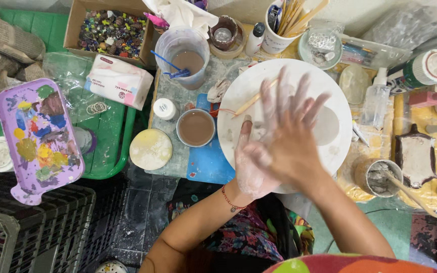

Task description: The person rolls a thin strip of clay between their hands and then attaches it to the rim of a small clay bowl on a pottery wheel.

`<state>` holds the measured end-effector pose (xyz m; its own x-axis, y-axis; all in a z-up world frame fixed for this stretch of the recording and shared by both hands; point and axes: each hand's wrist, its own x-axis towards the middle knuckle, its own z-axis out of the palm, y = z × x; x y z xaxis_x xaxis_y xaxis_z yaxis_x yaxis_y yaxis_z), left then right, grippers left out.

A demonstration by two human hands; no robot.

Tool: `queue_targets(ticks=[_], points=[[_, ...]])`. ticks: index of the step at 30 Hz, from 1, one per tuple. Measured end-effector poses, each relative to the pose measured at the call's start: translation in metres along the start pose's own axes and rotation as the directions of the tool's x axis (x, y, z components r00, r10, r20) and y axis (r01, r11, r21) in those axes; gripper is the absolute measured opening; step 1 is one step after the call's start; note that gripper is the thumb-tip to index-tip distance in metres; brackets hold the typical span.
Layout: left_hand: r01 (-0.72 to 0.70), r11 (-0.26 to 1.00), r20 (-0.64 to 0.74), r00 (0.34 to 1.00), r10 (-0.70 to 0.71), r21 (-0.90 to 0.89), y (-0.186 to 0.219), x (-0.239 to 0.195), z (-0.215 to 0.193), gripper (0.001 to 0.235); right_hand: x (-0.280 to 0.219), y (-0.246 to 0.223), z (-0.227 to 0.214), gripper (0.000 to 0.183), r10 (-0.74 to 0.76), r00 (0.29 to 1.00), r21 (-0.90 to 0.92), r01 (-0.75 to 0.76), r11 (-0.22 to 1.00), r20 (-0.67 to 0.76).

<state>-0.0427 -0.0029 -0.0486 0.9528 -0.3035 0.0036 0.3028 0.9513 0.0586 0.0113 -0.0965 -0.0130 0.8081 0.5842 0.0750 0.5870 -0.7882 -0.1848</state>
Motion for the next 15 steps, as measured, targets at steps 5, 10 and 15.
queue_targets(ticks=[5,10,15], points=[[0.01,0.977,-0.055,0.998,-0.022,-0.213,-0.003,0.003,0.006,0.092,0.01,0.052,-0.011,0.073,-0.124,0.951,0.652,0.287,0.702,-0.284],[-0.066,0.998,0.034,0.997,0.067,-0.012,0.002,0.005,0.016,0.091,-0.016,0.042,-0.022,0.083,0.121,0.957,0.553,0.047,0.832,-0.264],[-0.032,0.999,0.109,0.993,0.032,-0.006,0.004,0.008,0.024,0.089,-0.052,-0.012,-0.003,0.1,0.067,0.99,0.409,-0.114,0.905,0.126]])
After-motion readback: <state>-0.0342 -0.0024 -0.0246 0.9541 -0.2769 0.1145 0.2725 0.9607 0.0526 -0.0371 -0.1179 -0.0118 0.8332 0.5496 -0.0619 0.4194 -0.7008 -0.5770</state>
